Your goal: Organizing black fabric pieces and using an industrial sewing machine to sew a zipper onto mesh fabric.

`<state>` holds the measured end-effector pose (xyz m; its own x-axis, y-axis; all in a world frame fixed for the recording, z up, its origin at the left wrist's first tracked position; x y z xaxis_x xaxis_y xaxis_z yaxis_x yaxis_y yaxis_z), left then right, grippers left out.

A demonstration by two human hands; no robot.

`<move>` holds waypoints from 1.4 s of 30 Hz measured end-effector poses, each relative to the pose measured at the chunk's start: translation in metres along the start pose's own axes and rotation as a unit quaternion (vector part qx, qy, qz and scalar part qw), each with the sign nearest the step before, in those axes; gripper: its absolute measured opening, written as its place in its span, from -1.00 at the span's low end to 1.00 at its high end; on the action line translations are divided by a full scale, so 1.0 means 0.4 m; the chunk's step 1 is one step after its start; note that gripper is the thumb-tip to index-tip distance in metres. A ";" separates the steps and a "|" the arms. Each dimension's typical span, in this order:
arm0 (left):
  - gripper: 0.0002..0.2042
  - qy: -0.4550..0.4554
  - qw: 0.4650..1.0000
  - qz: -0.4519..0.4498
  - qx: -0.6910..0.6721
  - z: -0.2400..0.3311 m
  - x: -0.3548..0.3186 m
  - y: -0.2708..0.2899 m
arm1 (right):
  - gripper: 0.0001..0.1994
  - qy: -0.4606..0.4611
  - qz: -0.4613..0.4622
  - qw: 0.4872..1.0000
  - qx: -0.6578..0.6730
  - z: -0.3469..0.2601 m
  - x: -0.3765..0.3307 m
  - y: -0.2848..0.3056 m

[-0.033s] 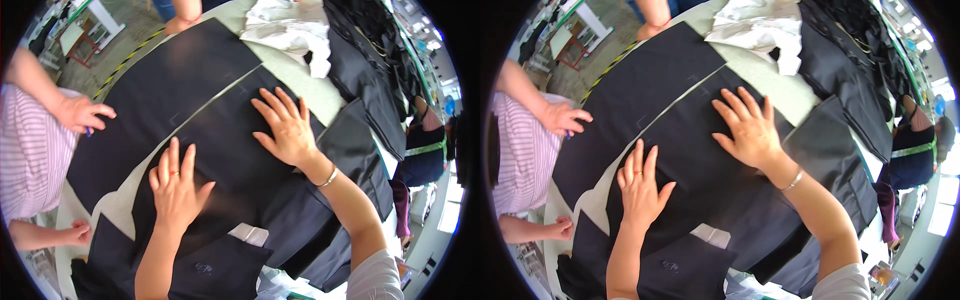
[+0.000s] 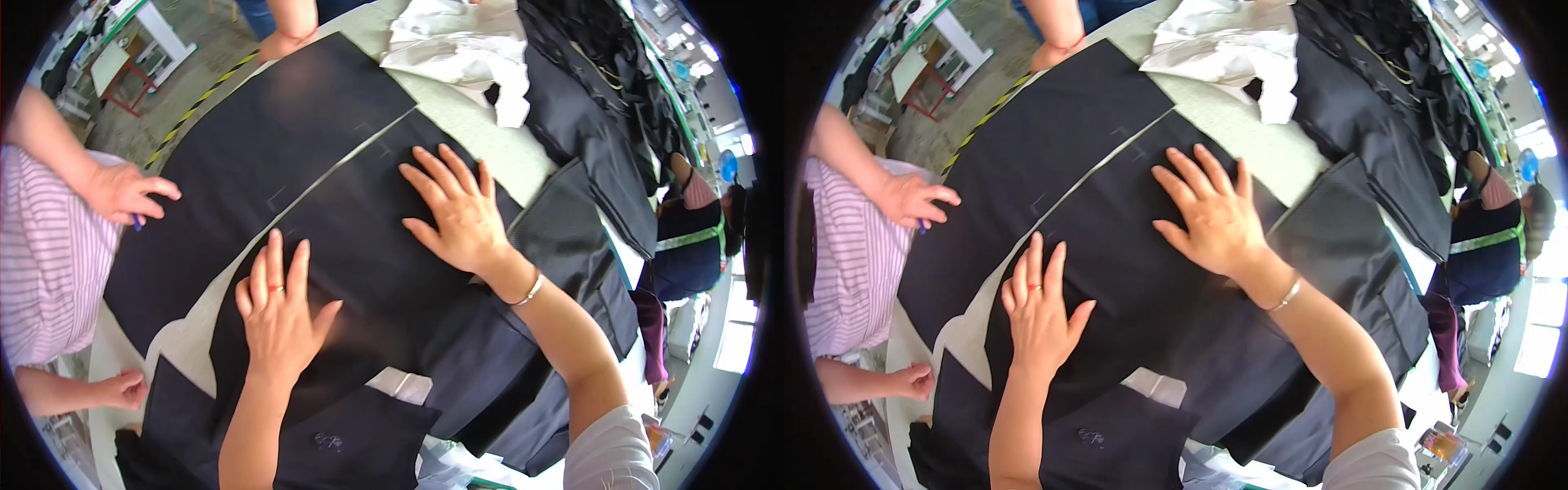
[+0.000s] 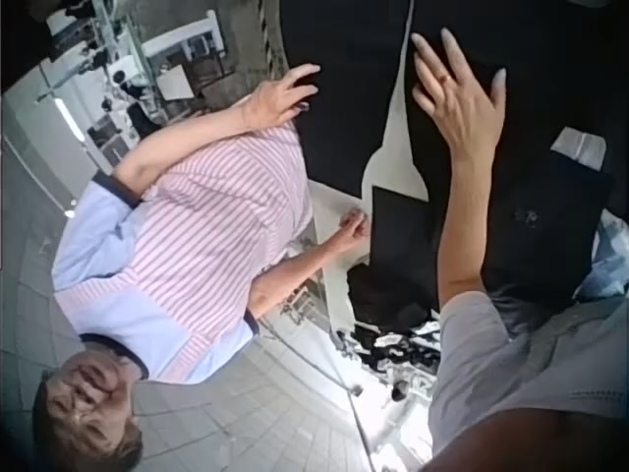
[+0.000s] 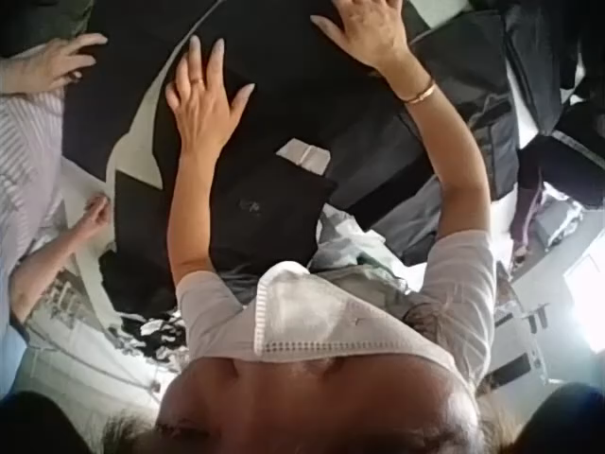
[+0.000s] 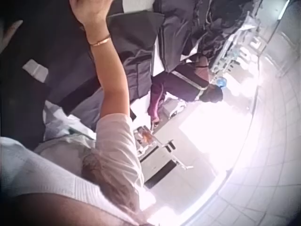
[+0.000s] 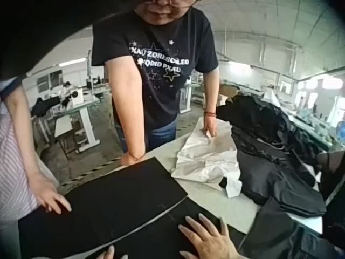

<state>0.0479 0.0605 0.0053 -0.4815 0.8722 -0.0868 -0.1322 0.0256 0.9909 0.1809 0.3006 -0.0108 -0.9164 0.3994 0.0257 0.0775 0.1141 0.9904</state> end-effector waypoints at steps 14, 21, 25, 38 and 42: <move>-0.21 0.017 1.000 -0.008 -0.018 0.007 0.007 -0.014 | -0.32 0.001 -0.006 1.000 -0.001 0.012 0.000 -0.002; -0.25 0.018 1.000 -0.008 -0.015 0.008 0.013 -0.011 | -0.32 -0.006 -0.009 1.000 0.008 0.013 0.004 0.002; -0.27 0.013 1.000 0.008 0.002 0.008 0.010 -0.017 | -0.32 -0.011 -0.015 1.000 0.008 0.012 0.003 0.002; -0.29 0.011 1.000 0.021 0.009 0.007 0.008 -0.025 | -0.34 -0.014 -0.012 1.000 -0.001 0.014 0.000 -0.005; -0.29 0.014 1.000 0.022 0.004 0.009 0.010 -0.027 | -0.34 -0.018 -0.013 1.000 -0.002 0.015 -0.002 -0.004</move>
<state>0.0508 0.0654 -0.0051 -0.5108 0.8585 -0.0464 -0.1038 -0.0080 0.9946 0.1840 0.3054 -0.0132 -0.9030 0.4295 -0.0058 0.0518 0.1224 0.9911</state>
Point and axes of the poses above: each hand's wrist, its own x-axis towards the middle knuckle, its own y-axis out of the back of the hand, z = x × y, the point moved 1 cm from there along x, towards the middle knuckle, and after that the axes turned 7 degrees about -z, right-handed, at the moved point
